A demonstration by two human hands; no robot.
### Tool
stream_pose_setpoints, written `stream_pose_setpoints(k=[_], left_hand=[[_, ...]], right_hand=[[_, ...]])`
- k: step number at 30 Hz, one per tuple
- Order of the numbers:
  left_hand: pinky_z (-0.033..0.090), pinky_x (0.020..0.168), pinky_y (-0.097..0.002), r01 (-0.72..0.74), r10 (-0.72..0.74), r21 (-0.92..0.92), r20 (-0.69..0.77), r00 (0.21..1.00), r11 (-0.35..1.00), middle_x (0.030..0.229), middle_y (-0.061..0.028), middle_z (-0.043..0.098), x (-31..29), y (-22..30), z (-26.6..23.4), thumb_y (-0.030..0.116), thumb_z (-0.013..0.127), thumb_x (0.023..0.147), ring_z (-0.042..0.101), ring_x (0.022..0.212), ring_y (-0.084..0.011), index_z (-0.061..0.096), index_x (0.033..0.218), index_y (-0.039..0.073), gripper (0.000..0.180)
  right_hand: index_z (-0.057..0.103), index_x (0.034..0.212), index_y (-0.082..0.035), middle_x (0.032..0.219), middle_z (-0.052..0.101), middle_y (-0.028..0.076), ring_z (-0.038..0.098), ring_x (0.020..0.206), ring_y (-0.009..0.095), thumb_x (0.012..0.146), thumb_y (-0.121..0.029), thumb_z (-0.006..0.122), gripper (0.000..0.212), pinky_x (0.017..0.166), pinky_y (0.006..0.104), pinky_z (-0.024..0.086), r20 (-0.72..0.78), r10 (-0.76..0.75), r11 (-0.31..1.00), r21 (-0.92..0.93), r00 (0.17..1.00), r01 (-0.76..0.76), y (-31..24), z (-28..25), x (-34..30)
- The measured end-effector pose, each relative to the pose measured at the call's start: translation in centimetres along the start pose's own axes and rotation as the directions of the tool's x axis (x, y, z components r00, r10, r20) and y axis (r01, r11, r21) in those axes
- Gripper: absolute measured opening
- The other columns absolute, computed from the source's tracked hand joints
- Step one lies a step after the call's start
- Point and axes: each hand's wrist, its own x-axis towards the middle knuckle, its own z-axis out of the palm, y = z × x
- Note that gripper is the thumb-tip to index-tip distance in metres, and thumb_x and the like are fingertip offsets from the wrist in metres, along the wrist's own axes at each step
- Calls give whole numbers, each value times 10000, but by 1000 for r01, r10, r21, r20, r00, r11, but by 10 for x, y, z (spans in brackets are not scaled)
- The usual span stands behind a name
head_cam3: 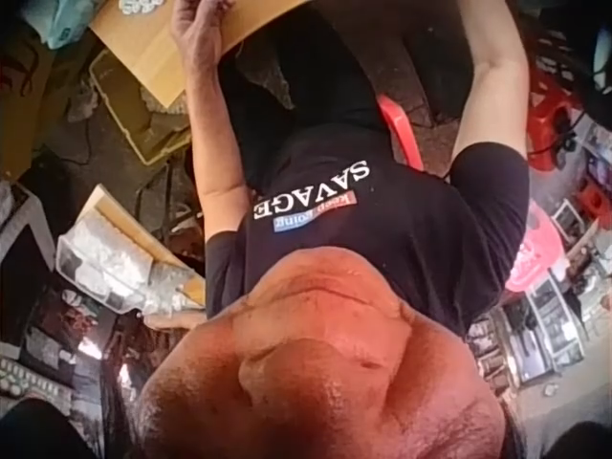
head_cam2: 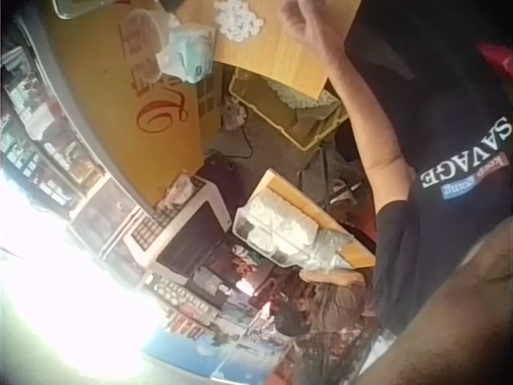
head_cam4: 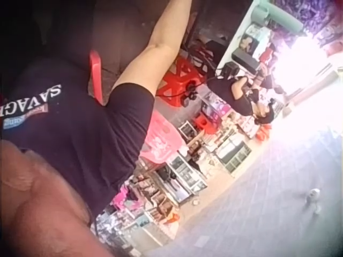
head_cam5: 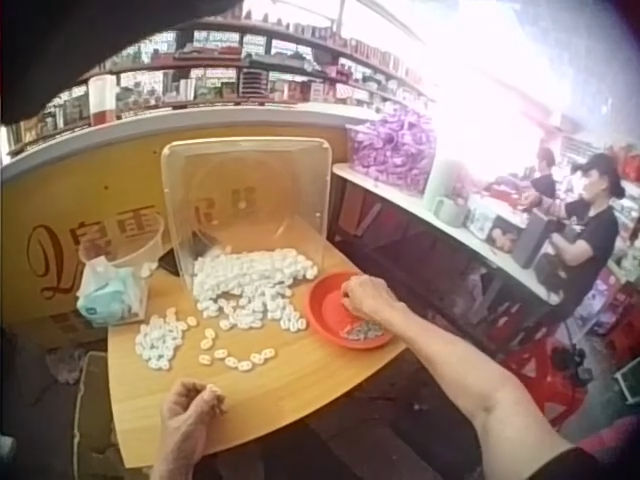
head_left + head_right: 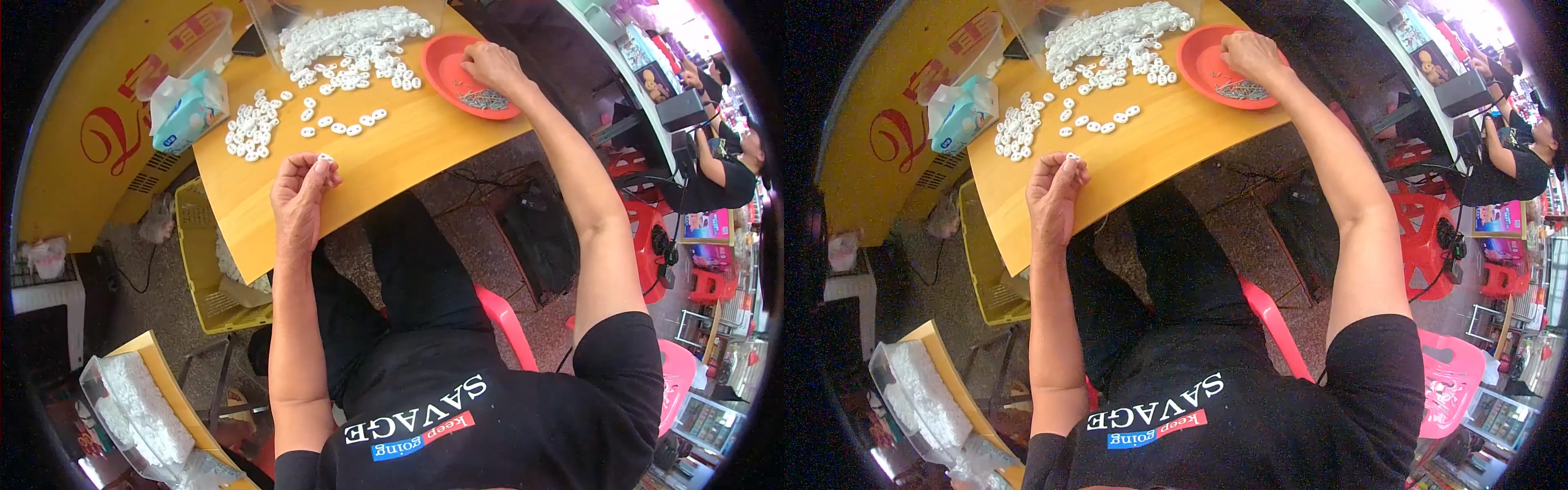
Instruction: Manually inserting small metal rings into white oval plastic components at an assembly station.
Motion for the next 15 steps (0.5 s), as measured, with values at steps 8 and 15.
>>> stream_pose_setpoints(k=[8, 15], left_hand=[[480, 731, -254, -27, 27, -10, -3, 1000, 1000, 900, -73, 625, 4, -3, -2, 79, 615, 924, 594, 770, -132, 554, 1003, -7, 132], [485, 728, -252, -45, 45, -29, 5, 999, 999, 897, -86, 637, 4, -3, -5, 87, 627, 916, 604, 779, -132, 560, 999, -15, 148]], right_hand=[[662, 960, -43, 832, 687, 145, 687, 749, 224, 840, -176, 664, 180, 660, 327, 527, -286, 32, 935, 347, 958, 73, 5, -15, -8], [671, 1068, 9, 870, 677, 19, 598, 687, 66, 926, -109, 600, 198, 648, 212, 493, -122, -27, 457, 881, 992, 120, -95, -35, -50]])
